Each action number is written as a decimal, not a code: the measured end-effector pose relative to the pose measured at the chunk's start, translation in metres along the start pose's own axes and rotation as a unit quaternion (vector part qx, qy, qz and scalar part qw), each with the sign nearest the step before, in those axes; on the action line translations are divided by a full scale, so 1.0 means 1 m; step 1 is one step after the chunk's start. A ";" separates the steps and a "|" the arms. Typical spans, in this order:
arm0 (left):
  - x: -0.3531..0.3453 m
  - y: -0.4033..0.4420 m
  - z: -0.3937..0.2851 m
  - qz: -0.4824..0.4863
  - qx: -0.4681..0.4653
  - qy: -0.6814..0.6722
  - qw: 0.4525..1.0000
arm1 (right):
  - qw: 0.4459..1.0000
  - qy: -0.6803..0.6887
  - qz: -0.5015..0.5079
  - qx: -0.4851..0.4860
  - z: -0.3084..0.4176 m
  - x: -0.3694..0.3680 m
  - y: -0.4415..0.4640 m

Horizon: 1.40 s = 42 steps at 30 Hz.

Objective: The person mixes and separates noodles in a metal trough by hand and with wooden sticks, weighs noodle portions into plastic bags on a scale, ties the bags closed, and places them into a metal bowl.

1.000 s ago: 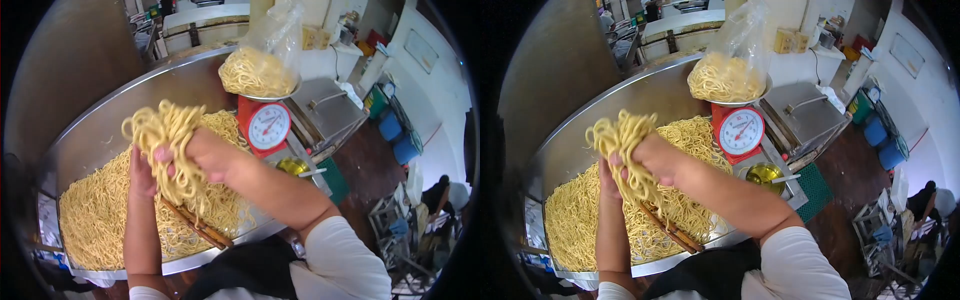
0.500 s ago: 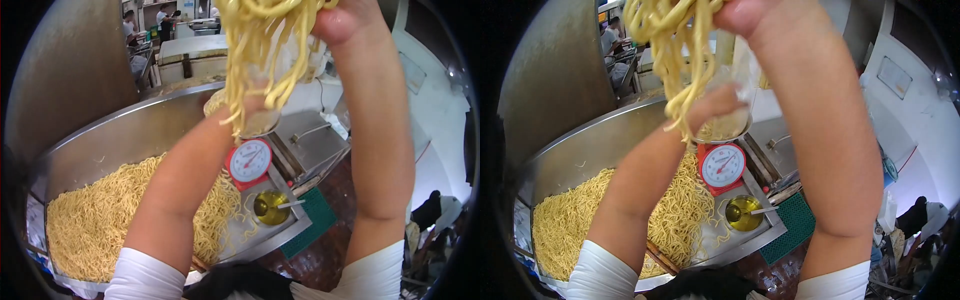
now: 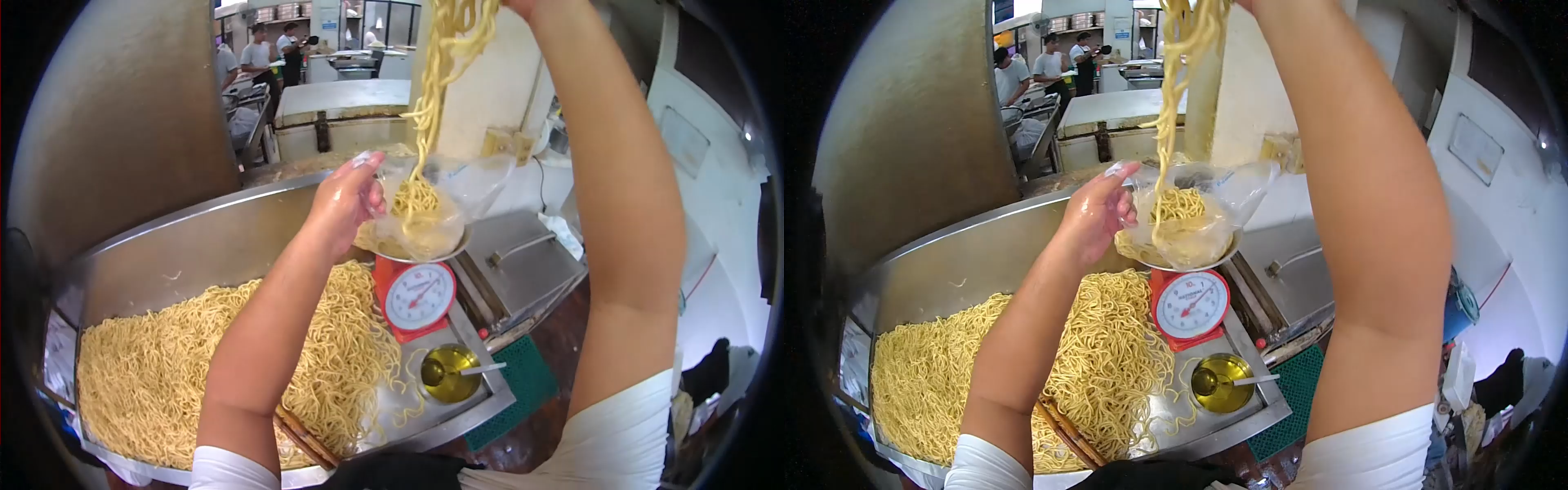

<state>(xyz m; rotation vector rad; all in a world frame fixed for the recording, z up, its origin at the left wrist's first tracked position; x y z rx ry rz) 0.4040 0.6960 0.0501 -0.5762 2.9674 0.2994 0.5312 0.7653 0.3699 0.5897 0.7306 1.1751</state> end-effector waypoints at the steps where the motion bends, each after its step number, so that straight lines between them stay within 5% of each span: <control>1: -0.001 0.000 -0.007 0.009 -0.001 -0.014 1.000 | 0.999 -0.030 -0.037 0.020 -0.006 0.006 -0.006; 3: 0.004 0.010 -0.015 0.011 -0.005 -0.019 1.000 | 0.992 -0.099 -0.067 0.041 -0.030 0.019 -0.025; 7: 0.007 0.029 -0.039 0.012 -0.005 -0.035 0.999 | 0.963 -0.240 -0.037 -0.114 -0.127 0.072 -0.072; 9: 0.007 0.036 -0.054 0.011 -0.021 -0.024 0.999 | 0.926 -0.225 0.108 -0.282 -0.183 0.080 -0.113; 11: 0.003 0.038 -0.066 0.016 -0.037 0.038 0.998 | 0.742 -0.468 0.220 -0.426 -0.252 0.130 -0.148; 12: 0.000 0.038 -0.069 0.018 -0.036 0.040 0.998 | 0.744 -0.467 0.218 -0.425 -0.255 0.129 -0.149; 14: -0.002 0.037 -0.072 -0.002 -0.043 0.073 0.996 | 0.603 -0.621 0.239 -0.440 -0.265 0.138 -0.160; 19: 0.020 0.037 -0.066 -0.033 -0.060 0.072 0.995 | 0.503 -0.725 0.283 -0.376 -0.237 0.134 -0.136; 21: 0.021 0.034 -0.062 -0.017 -0.066 0.076 0.995 | 0.582 -0.660 0.180 -0.440 -0.207 0.120 -0.140; 26: 0.017 0.034 -0.054 0.005 -0.069 0.117 0.991 | 0.510 -0.719 0.166 -0.442 -0.197 0.119 -0.143; 28: 0.013 0.031 -0.053 0.007 -0.073 0.143 0.987 | 0.477 -0.832 0.156 -0.237 -0.178 0.102 -0.131; 29: 0.011 0.031 -0.050 0.011 -0.070 0.141 0.987 | 0.476 -0.831 0.155 -0.242 -0.172 0.099 -0.136; 31: 0.014 0.032 -0.046 -0.002 -0.072 0.205 0.976 | 0.470 -0.878 -0.015 -0.088 -0.133 0.089 -0.137; 34: 0.016 0.039 -0.037 0.013 -0.063 0.203 0.977 | 0.473 -0.876 -0.080 -0.044 -0.103 0.098 -0.151; 40: 0.012 0.033 -0.024 0.007 -0.071 0.202 0.977 | 0.528 -0.806 -0.130 -0.233 -0.092 0.146 -0.177; 41: 0.012 0.031 -0.024 -0.003 -0.079 0.207 0.975 | 0.532 -0.805 -0.126 -0.231 -0.096 0.154 -0.185; 42: 0.014 0.028 -0.023 -0.013 -0.078 0.210 0.975 | 0.538 -0.826 -0.116 -0.120 -0.096 0.149 -0.189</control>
Point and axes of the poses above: each hand's wrist, its own y-axis towards the middle knuckle, its own x-axis out of the back of the hand, z = x × y, the point moved 7 cm from there along y, towards the middle knuckle, and after that the axes turned 14 degrees about y, right-handed, at the moved point
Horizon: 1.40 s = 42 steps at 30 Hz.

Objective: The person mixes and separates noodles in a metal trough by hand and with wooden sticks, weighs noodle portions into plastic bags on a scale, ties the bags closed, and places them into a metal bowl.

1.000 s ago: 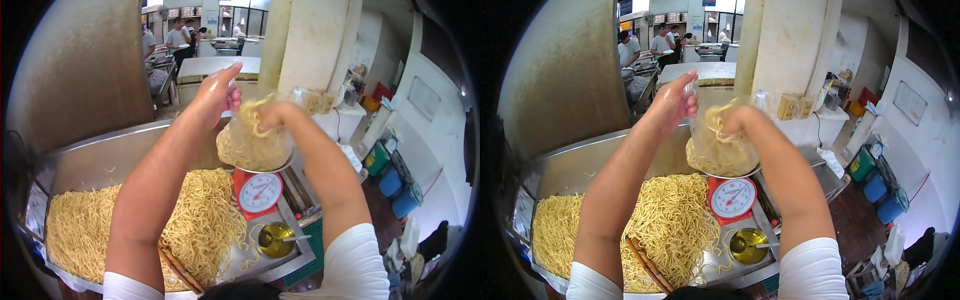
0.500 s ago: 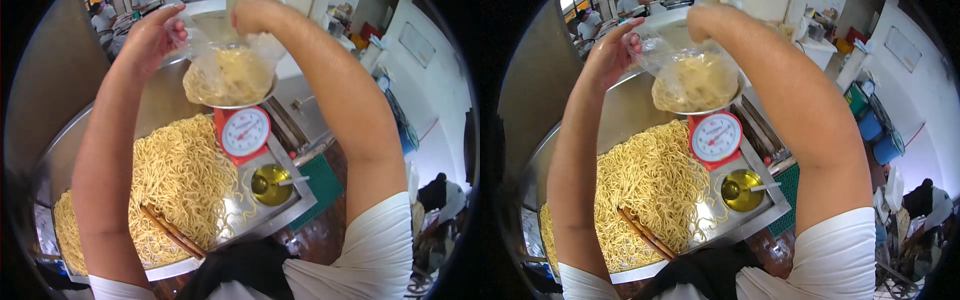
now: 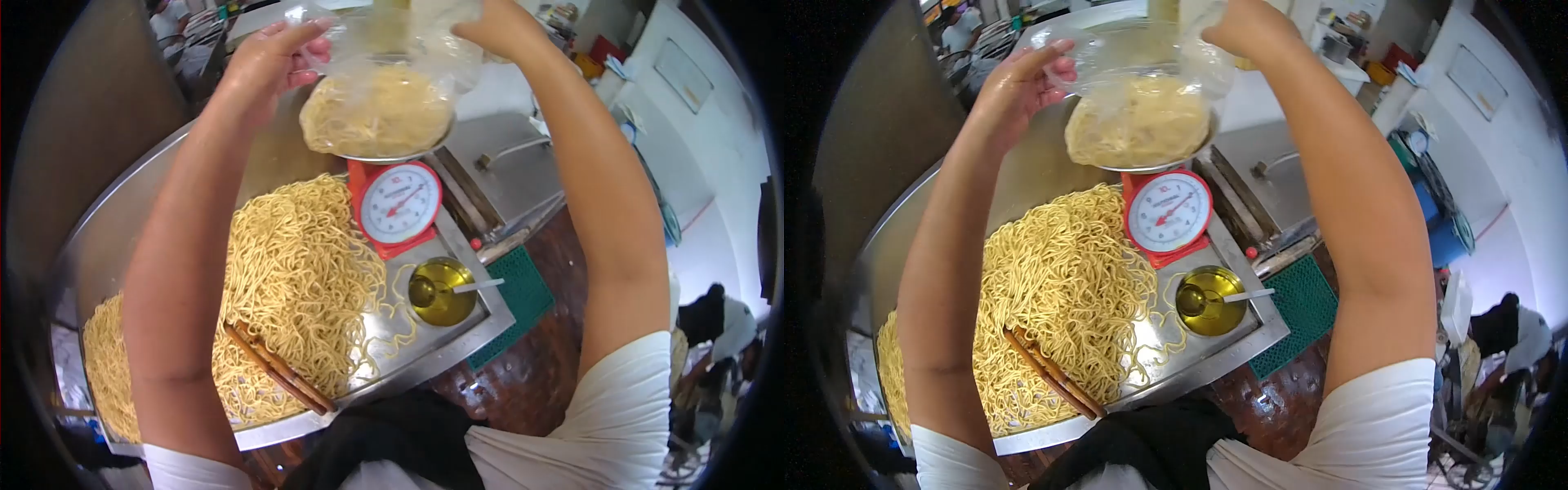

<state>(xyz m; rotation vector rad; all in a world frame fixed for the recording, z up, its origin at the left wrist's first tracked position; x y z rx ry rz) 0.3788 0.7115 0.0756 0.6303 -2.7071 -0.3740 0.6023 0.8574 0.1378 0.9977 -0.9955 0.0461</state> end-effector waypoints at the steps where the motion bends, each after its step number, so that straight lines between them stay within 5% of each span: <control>1: 0.005 -0.004 0.005 -0.007 0.019 0.016 1.000 | 0.993 0.015 -0.090 0.074 0.005 0.003 -0.004; 6: 0.099 -0.069 0.041 -0.065 0.012 0.243 0.968 | 0.971 0.192 -0.114 0.085 -0.004 0.005 -0.012; 8: 0.147 -0.110 0.059 -0.034 0.002 0.548 0.836 | 0.955 0.222 -0.143 0.136 0.003 0.015 -0.032; 10: 0.236 -0.160 0.118 -0.086 0.126 0.535 0.831 | 0.947 0.249 -0.144 0.142 0.040 0.033 -0.071; 12: 0.317 -0.242 0.175 -0.152 0.284 0.479 0.817 | 0.910 0.410 -0.038 0.054 0.077 0.022 -0.124; 13: 0.335 -0.293 0.184 -0.176 0.319 0.597 0.714 | 0.869 0.494 0.010 -0.008 0.097 0.001 -0.160; 15: 0.340 -0.393 0.232 -0.150 0.320 0.718 0.600 | 0.853 0.474 0.208 0.061 0.176 -0.046 -0.242; 16: 0.320 -0.442 0.242 -0.111 0.368 0.725 0.572 | 0.744 0.574 0.330 -0.089 0.199 -0.096 -0.300; 17: 0.306 -0.482 0.256 -0.070 0.410 0.702 0.578 | 0.744 0.459 0.475 -0.100 0.230 -0.129 -0.350; 18: 0.302 -0.520 0.273 -0.045 0.442 0.677 0.586 | 0.749 0.352 0.561 -0.011 0.265 -0.151 -0.387; 23: 0.403 -0.543 0.377 -0.104 0.519 0.582 0.617 | 0.778 0.250 0.576 0.010 0.351 -0.214 -0.470; 25: 0.457 -0.486 0.398 0.023 0.528 0.613 0.588 | 0.767 0.177 0.610 -0.093 0.358 -0.235 -0.470; 27: 0.498 -0.462 0.431 -0.132 0.481 0.540 0.678 | 0.792 0.165 0.580 -0.094 0.344 -0.224 -0.441; 28: 0.491 -0.466 0.433 -0.123 0.488 0.526 0.686 | 0.809 0.138 0.568 -0.064 0.324 -0.206 -0.416; 31: 0.440 -0.433 0.390 0.063 0.446 0.558 0.697 | 0.808 -0.009 0.588 -0.025 0.329 -0.114 -0.319; 33: 0.381 -0.453 0.376 0.146 0.398 0.569 0.704 | 0.808 -0.063 0.586 -0.019 0.356 -0.107 -0.300; 37: 0.331 -0.503 0.346 0.201 0.298 0.458 0.813 | 0.814 -0.084 0.574 0.030 0.437 -0.165 -0.301; 41: 0.447 -0.508 0.372 0.304 0.378 0.432 0.761 | 0.780 -0.036 0.623 0.051 0.496 -0.169 -0.342; 42: 0.475 -0.502 0.386 0.395 0.412 0.352 0.742 | 0.784 -0.043 0.618 0.036 0.484 -0.151 -0.345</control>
Point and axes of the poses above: each hand's wrist, its own y-axis towards the middle knuckle, its own x-axis out of the back of the hand, z = x × y, the point moved 7 cm from there along y, towards the middle knuckle, and after that the axes turned 14 degrees about y, right-handed, at the moved point
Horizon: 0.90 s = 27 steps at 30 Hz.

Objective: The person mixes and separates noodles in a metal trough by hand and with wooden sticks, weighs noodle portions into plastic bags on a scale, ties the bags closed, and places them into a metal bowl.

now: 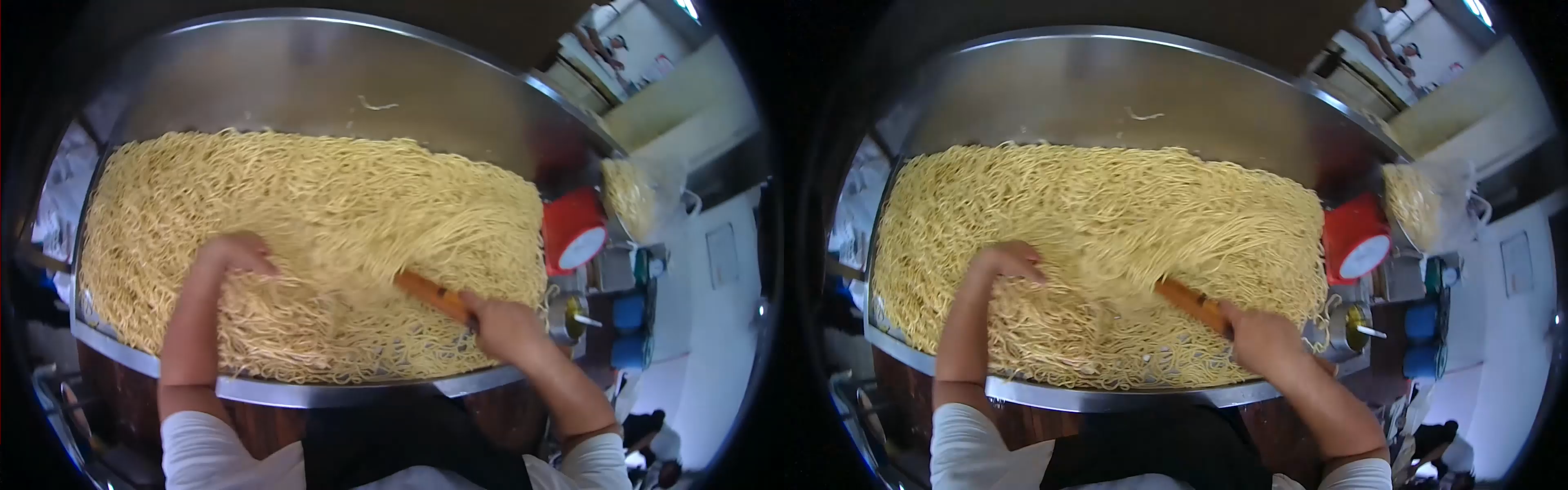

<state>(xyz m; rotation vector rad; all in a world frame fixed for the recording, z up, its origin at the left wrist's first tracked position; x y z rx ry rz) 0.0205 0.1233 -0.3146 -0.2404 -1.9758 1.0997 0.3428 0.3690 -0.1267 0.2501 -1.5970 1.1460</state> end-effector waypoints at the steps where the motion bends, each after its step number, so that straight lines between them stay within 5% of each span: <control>1: 0.029 -0.010 -0.001 0.018 0.026 0.048 0.998 | 0.998 0.036 0.046 0.006 -0.011 -0.007 -0.023; 4: 0.104 -0.018 -0.053 -0.037 0.053 0.124 0.990 | 0.984 0.151 0.096 0.021 -0.084 -0.015 -0.079; 6: 0.132 0.002 -0.118 -0.277 -0.081 0.053 0.956 | 0.986 0.106 0.105 -0.076 -0.127 0.016 -0.120; 10: 0.118 0.099 -0.257 -0.418 -0.160 0.016 0.894 | 0.979 0.100 0.012 -0.178 -0.194 0.033 -0.163; 11: 0.096 0.111 -0.300 -0.382 -0.188 0.028 0.904 | 0.972 0.061 -0.050 -0.220 -0.208 0.036 -0.163; 12: 0.060 0.129 -0.346 -0.240 -0.200 0.046 0.949 | 0.968 0.033 -0.089 -0.231 -0.209 0.033 -0.144; 15: -0.014 0.096 -0.435 -0.102 -0.352 0.182 0.913 | 0.974 0.054 -0.122 -0.186 -0.239 0.003 -0.027; 17: -0.017 0.103 -0.415 -0.184 -0.339 0.158 0.909 | 0.968 0.102 -0.153 -0.171 -0.226 0.000 0.046; 20: 0.043 0.172 -0.233 -0.320 -0.034 0.122 0.939 | 0.966 0.129 -0.162 -0.152 -0.209 -0.006 0.061; 23: 0.088 0.091 -0.153 -0.245 0.184 0.134 0.942 | 0.969 0.195 -0.103 -0.111 -0.218 -0.037 -0.004; 27: 0.045 0.077 -0.138 -0.306 0.149 0.022 0.940 | 0.922 0.384 -0.043 -0.002 -0.269 -0.046 -0.111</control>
Point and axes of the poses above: each hand's wrist, its own y-axis towards the middle knuckle, its own x-axis out of the back of the hand, z = x × y, the point moved 7 cm from there along y, towards the middle knuckle, and after that the axes turned 14 degrees about y, right-handed, at the moved point
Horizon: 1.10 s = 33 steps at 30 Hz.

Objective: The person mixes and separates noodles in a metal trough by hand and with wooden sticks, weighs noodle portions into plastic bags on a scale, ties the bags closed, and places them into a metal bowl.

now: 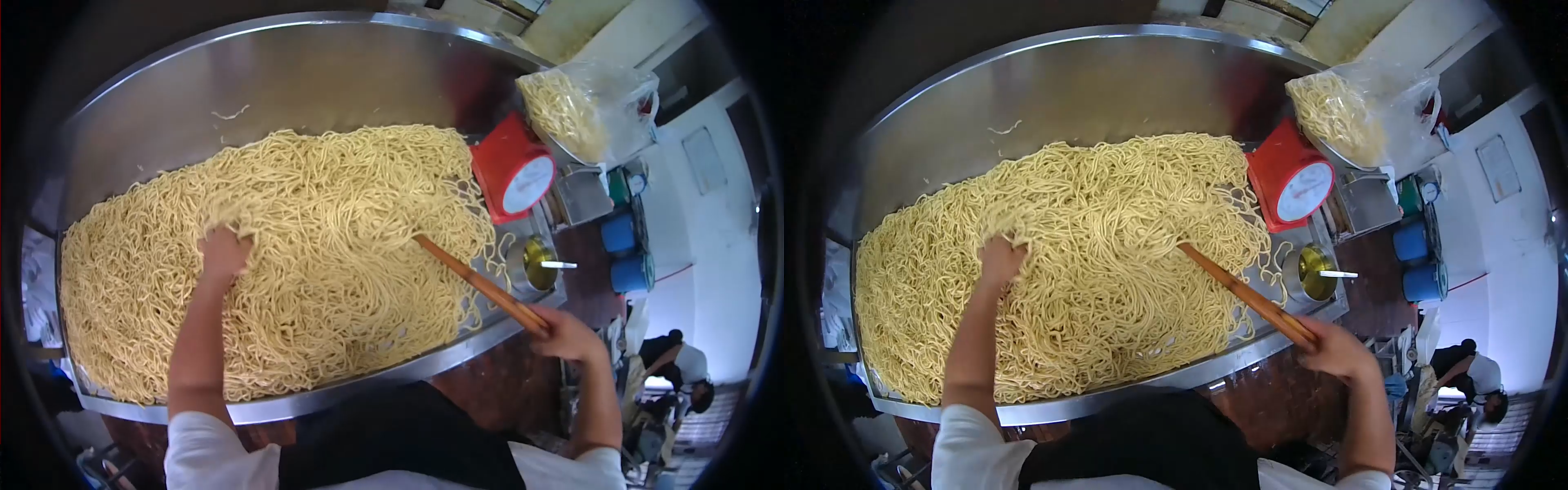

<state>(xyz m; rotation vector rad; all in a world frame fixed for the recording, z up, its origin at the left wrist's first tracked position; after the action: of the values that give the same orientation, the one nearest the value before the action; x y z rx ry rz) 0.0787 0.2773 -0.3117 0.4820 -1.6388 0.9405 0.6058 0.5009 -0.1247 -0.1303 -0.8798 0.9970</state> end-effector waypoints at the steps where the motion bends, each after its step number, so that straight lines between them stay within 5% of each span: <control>1: -0.004 -0.017 -0.013 0.050 -0.016 -0.054 0.997 | 0.991 0.110 0.045 -0.063 -0.025 0.003 -0.017; 2: -0.010 -0.040 -0.033 0.103 -0.032 -0.106 0.988 | 0.963 0.218 0.091 -0.127 -0.040 -0.002 -0.029; 4: -0.028 -0.073 -0.064 -0.144 -0.111 -0.027 0.983 | 0.994 0.059 0.063 -0.063 -0.018 -0.027 0.006; 5: -0.022 -0.081 -0.071 -0.146 -0.115 -0.027 0.982 | 0.998 0.030 0.037 -0.041 -0.024 -0.048 0.032; 7: -0.010 -0.101 -0.089 -0.080 -0.211 0.005 0.974 | 0.999 0.023 -0.004 -0.031 -0.024 -0.093 0.070; 8: 0.001 -0.103 -0.084 -0.084 -0.215 0.007 0.973 | 0.997 0.052 -0.023 -0.042 -0.024 -0.108 0.079; 10: 0.005 -0.096 -0.060 0.100 -0.177 -0.155 0.967 | 0.998 0.057 0.009 -0.008 -0.042 -0.122 0.090; 12: 0.027 -0.107 -0.045 0.102 -0.160 -0.206 0.960 | 0.997 0.055 0.048 0.025 -0.063 -0.127 0.106; 14: 0.037 -0.114 -0.028 0.087 -0.079 -0.278 0.953 | 0.987 -0.021 -0.152 0.050 -0.069 -0.075 0.128; 16: 0.028 -0.112 -0.011 0.030 -0.063 -0.229 0.971 | 0.971 -0.007 -0.234 0.053 -0.055 -0.041 0.146; 19: 0.046 -0.128 -0.034 -0.043 -0.036 -0.204 0.977 | 0.908 -0.060 -0.354 0.214 -0.071 -0.027 0.207; 21: 0.071 -0.154 -0.080 -0.052 -0.036 -0.267 0.962 | 0.916 -0.102 -0.383 0.070 -0.083 -0.030 0.235; 24: 0.075 -0.158 -0.153 -0.035 -0.151 -0.289 0.945 | 0.965 0.061 -0.219 0.131 -0.062 -0.019 0.252; 26: 0.085 -0.162 -0.207 -0.011 -0.208 -0.359 0.910 | 0.961 0.038 -0.194 0.195 -0.005 0.011 0.223; 33: 0.170 -0.162 -0.389 -0.216 -0.415 -0.424 0.776 | 0.880 0.159 -0.109 0.433 0.150 0.090 0.106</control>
<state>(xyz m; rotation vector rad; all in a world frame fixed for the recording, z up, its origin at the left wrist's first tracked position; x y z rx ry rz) 0.3889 0.5132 -0.0782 0.6469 -2.3730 -0.4931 0.4515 0.5883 -0.0232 0.5474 -0.0864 1.0347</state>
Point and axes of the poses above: each hand's wrist, its own y-axis towards the middle knuckle, its own x-axis out of the back of the hand, z = x × y, the point moved 7 cm from there along y, towards the middle knuckle, and after that the axes turned 14 degrees about y, right-handed, at the moved point
